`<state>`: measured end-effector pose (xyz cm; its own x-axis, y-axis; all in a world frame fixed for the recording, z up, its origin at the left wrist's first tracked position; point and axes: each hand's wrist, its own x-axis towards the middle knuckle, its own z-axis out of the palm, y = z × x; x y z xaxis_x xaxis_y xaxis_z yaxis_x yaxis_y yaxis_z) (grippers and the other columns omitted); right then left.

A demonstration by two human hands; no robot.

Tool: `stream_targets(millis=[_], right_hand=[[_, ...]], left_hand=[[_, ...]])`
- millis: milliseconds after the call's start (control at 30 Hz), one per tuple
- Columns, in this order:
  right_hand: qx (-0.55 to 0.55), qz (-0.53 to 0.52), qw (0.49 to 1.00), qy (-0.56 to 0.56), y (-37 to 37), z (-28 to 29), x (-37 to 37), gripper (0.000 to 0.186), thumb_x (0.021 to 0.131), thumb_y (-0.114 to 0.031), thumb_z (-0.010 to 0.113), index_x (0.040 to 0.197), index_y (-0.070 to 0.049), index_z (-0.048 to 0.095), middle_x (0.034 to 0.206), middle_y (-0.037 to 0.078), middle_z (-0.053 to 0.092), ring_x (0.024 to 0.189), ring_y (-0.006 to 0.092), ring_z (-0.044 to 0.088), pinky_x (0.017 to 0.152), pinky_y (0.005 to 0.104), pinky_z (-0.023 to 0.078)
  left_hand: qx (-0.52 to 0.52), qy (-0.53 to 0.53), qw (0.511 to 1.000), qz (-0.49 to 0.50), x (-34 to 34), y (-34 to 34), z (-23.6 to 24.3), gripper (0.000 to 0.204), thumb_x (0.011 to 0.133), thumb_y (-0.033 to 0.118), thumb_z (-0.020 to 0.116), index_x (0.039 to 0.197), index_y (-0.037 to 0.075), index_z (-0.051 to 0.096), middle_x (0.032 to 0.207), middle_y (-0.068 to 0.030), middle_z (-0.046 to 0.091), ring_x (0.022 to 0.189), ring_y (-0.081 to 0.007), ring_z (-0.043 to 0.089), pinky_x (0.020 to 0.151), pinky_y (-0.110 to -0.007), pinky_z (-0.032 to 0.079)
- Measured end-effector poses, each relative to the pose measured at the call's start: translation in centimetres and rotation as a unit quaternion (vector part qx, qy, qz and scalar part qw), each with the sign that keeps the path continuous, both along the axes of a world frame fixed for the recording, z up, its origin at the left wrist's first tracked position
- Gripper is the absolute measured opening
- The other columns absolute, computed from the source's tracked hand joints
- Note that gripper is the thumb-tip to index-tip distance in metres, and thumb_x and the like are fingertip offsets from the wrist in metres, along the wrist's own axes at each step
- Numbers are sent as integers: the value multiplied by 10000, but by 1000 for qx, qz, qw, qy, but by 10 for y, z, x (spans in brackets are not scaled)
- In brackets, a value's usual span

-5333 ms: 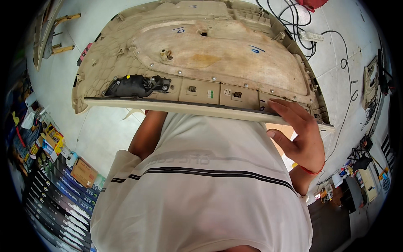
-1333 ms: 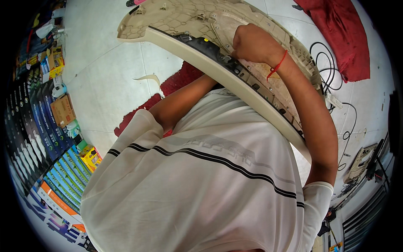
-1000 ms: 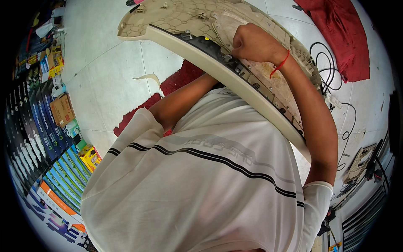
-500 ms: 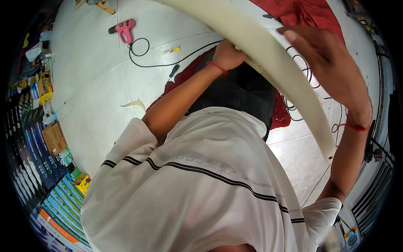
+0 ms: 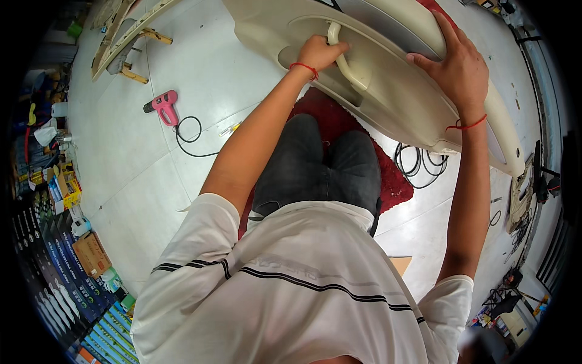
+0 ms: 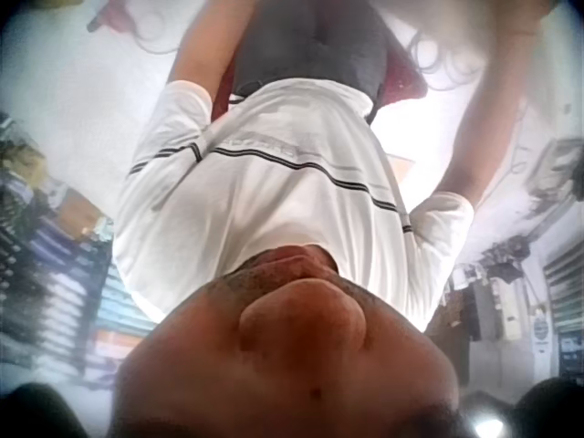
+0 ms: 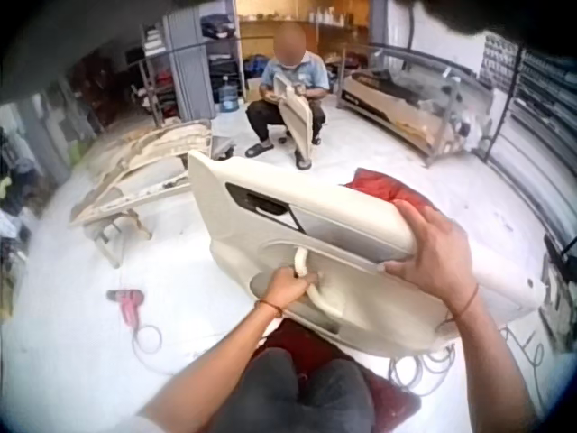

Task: The person sits on the floor and works on a beige car door panel. They handle the panel, flip it over, and use a small knife to scrape and remove material from the edges and surface.

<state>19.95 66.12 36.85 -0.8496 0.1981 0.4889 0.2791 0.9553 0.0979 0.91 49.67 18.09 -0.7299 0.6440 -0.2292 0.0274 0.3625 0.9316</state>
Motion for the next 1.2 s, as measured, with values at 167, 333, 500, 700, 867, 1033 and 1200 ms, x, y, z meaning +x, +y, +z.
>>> stream_targets(millis=[167, 333, 500, 700, 867, 1033, 1200], right_hand=[[-111, -85, 987, -78, -17, 22, -10, 928, 621, -377, 890, 1438, -134, 524, 1268, 147, 614, 1108, 323, 608, 951, 428, 479], [-70, -82, 992, -71, -7, 14, -8, 976, 566, -325, 910, 1431, -95, 521, 1240, 165, 597, 1158, 341, 567, 1005, 449, 445], [58, -77, 995, -24, -28, -1, -18, 1107, 524, -271, 923, 1494, -92, 420, 1280, 156, 537, 1187, 362, 516, 1032, 465, 405], [79, -86, 993, -16, -24, -8, -36, 1098, 502, -204, 910, 1476, -126, 408, 1228, 142, 508, 1150, 345, 500, 982, 469, 398], [81, -76, 994, 10, -24, -12, -36, 999, 517, -179, 886, 1415, -131, 452, 1190, 130, 511, 1124, 345, 503, 959, 462, 400], [78, -54, 995, 14, -7, -20, -40, 958, 537, -169, 867, 1406, -132, 464, 1195, 133, 511, 1135, 348, 501, 961, 463, 403], [135, -17, 991, -12, 2, -26, -34, 1029, 533, -161, 856, 1470, -144, 430, 1212, 161, 508, 1147, 367, 497, 977, 462, 408]], left_hand=[[151, -29, 988, 21, 23, -11, -29, 374, 821, 303, 834, 940, -37, 737, 880, -101, 746, 804, -159, 700, 732, -311, 542], [230, 46, 962, 142, 47, -2, -27, 466, 789, 309, 870, 1001, -65, 691, 884, -106, 733, 760, -158, 676, 742, -317, 552], [173, 67, 965, 183, 26, 35, 14, 692, 642, 525, 924, 886, -53, 633, 815, -114, 693, 732, -191, 654, 710, -354, 549], [139, 34, 972, 185, 11, 55, 3, 755, 573, 612, 928, 781, -29, 587, 760, -121, 665, 685, -211, 631, 684, -372, 545], [134, 42, 971, 191, 13, 58, 3, 737, 592, 622, 917, 758, -6, 570, 708, -100, 646, 651, -203, 643, 650, -364, 545], [155, 150, 958, 189, 12, 57, 12, 575, 792, 480, 845, 1014, -37, 727, 879, -129, 739, 753, -216, 695, 690, -377, 552], [143, 61, 972, 176, 6, 47, 6, 572, 781, 495, 850, 936, -38, 709, 713, -111, 701, 637, -183, 654, 603, -354, 523]])
